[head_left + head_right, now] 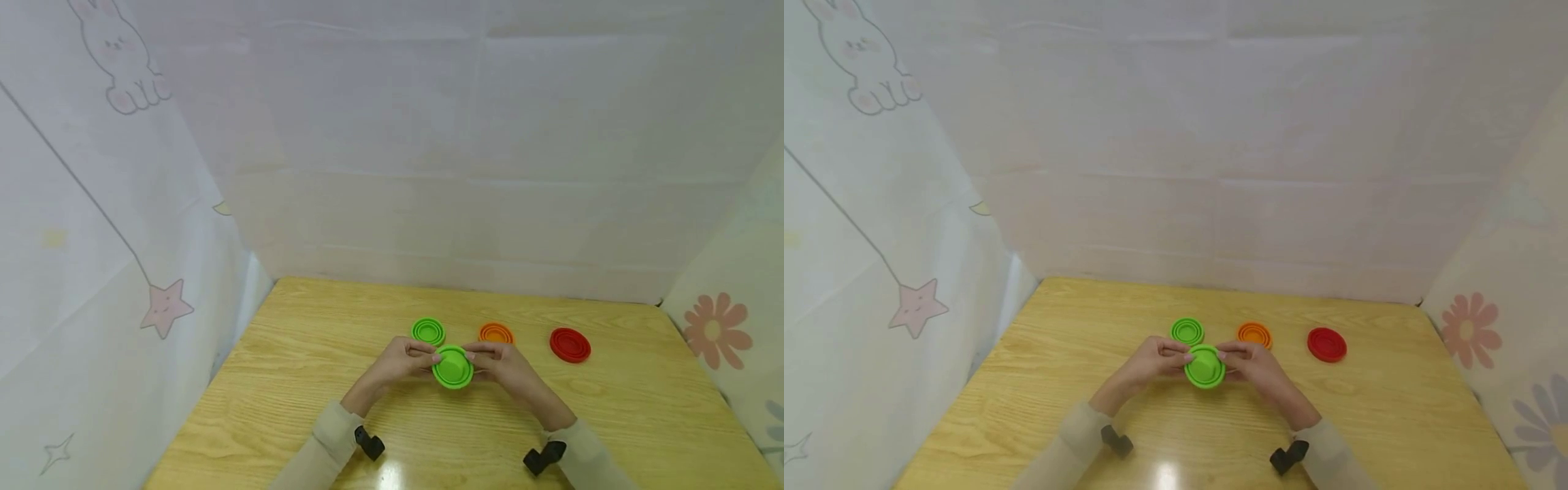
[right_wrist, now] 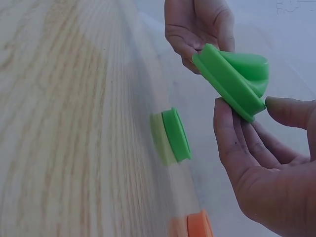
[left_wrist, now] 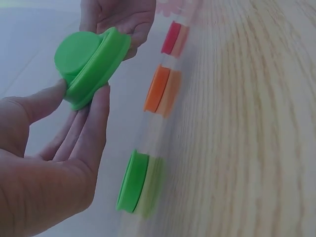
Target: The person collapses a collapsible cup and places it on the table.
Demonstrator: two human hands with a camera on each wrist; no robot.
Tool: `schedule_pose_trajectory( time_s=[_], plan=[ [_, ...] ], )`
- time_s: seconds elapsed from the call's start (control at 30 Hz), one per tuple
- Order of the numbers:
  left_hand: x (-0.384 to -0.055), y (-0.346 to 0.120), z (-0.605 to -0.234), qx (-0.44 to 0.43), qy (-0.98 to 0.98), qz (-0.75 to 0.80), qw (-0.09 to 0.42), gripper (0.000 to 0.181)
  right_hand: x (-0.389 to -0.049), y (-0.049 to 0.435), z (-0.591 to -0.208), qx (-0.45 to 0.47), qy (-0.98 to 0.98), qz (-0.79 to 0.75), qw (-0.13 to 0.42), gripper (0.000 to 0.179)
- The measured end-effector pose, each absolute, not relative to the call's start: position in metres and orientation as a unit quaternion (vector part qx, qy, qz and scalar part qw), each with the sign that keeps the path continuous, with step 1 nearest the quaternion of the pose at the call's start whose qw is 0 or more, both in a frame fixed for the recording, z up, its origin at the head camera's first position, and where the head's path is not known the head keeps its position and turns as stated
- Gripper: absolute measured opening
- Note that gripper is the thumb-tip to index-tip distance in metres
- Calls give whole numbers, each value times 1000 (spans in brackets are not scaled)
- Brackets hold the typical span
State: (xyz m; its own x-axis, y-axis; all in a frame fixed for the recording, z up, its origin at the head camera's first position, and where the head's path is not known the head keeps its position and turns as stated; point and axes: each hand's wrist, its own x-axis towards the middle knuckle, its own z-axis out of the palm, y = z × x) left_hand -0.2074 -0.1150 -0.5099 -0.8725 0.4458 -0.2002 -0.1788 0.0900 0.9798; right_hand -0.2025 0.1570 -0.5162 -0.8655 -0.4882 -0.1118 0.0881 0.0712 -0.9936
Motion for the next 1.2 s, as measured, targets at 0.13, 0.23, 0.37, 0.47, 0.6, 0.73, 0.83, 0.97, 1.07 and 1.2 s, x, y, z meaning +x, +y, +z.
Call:
schedule_pose_trajectory(
  time_s=[0.13,0.23,0.37,0.47,0.6,0.73,0.83,0.97,1.07,1.2],
  plan=[
    [-205,-115,-511,84,682,688,233,35,-203,160,-517,-145,690,-676,215,50],
    [-205,-114,-513,88,666,704,232,32,-203,162,-517,-145,681,-683,219,52],
    [-205,-114,-517,96,643,720,241,30,-203,163,-517,-138,676,-689,220,57],
    [-206,-114,-519,104,631,726,253,31,-202,163,-516,-135,676,-691,219,59],
    [-208,-113,-520,110,633,722,255,34,-201,163,-516,-141,673,-692,222,55],
    [-208,-112,-519,101,653,706,253,38,-202,161,-517,-155,670,-688,232,50],
    [-208,-110,-520,99,665,693,260,38,-202,159,-519,-160,673,-682,238,50],
    [-207,-109,-520,100,670,684,272,37,-200,157,-521,-157,680,-676,238,51],
    [-205,-108,-518,113,676,676,272,39,-200,157,-520,-152,685,-672,235,52],
    [-203,-109,-516,136,687,662,265,38,-199,155,-521,-144,696,-664,230,51]
  ],
)
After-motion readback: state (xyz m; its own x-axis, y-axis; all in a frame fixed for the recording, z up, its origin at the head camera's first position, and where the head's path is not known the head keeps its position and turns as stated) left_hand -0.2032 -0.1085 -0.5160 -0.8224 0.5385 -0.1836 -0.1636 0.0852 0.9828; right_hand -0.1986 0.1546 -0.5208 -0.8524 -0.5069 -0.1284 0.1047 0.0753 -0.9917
